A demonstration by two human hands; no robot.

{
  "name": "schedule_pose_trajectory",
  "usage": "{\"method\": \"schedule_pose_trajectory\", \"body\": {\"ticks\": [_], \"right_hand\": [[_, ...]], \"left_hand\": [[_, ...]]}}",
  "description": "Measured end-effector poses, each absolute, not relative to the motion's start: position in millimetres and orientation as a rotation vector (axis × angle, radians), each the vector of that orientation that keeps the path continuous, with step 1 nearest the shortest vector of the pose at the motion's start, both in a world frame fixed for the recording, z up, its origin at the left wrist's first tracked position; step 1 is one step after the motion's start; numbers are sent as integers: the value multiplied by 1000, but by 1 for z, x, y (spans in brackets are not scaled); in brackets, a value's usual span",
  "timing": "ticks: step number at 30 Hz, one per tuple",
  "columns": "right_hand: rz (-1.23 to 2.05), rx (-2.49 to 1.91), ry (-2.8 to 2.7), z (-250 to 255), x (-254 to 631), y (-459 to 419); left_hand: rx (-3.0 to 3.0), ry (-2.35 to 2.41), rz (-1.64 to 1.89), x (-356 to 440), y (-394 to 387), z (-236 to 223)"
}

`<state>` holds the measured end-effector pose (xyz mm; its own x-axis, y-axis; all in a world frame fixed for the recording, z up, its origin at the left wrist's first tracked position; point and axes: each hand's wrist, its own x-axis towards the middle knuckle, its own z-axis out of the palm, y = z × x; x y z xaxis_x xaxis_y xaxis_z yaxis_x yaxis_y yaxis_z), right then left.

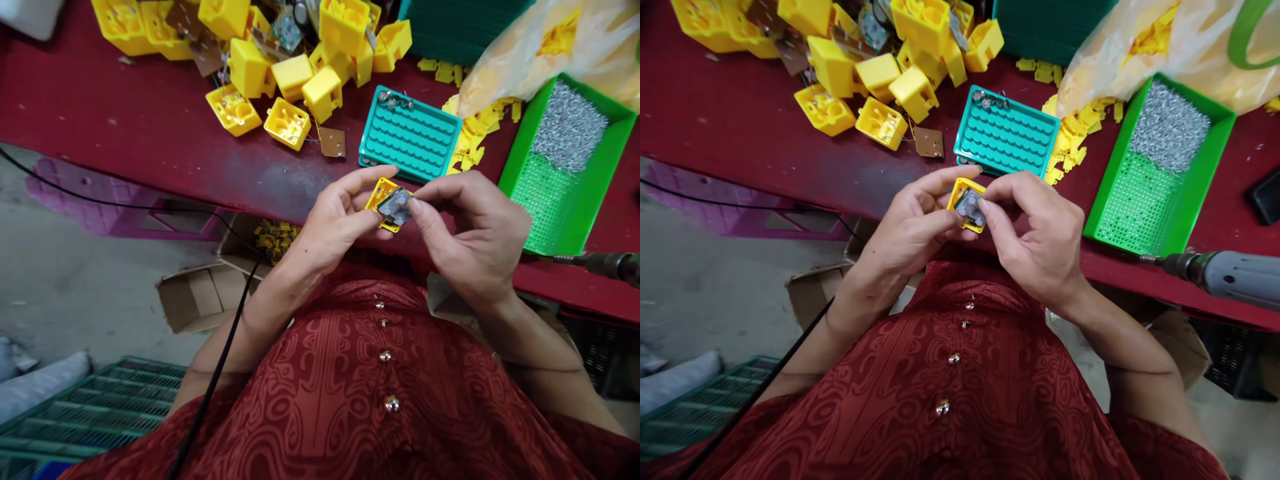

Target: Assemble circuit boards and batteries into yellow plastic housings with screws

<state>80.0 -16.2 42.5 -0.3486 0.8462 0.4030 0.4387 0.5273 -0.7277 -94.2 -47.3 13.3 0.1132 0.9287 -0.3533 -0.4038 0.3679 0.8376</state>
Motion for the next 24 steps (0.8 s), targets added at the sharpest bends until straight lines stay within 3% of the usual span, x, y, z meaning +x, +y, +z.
{"method": "schedule_pose_trajectory", "body": {"ticks": [13,24], "right_hand": [[667,-1004,-2012,45,85,-14],[435,-966,-1908,36,85,-23]], "left_hand": [[623,954,1058,-95,-48,21],[586,1008,1067,-89,-45,23]]}}
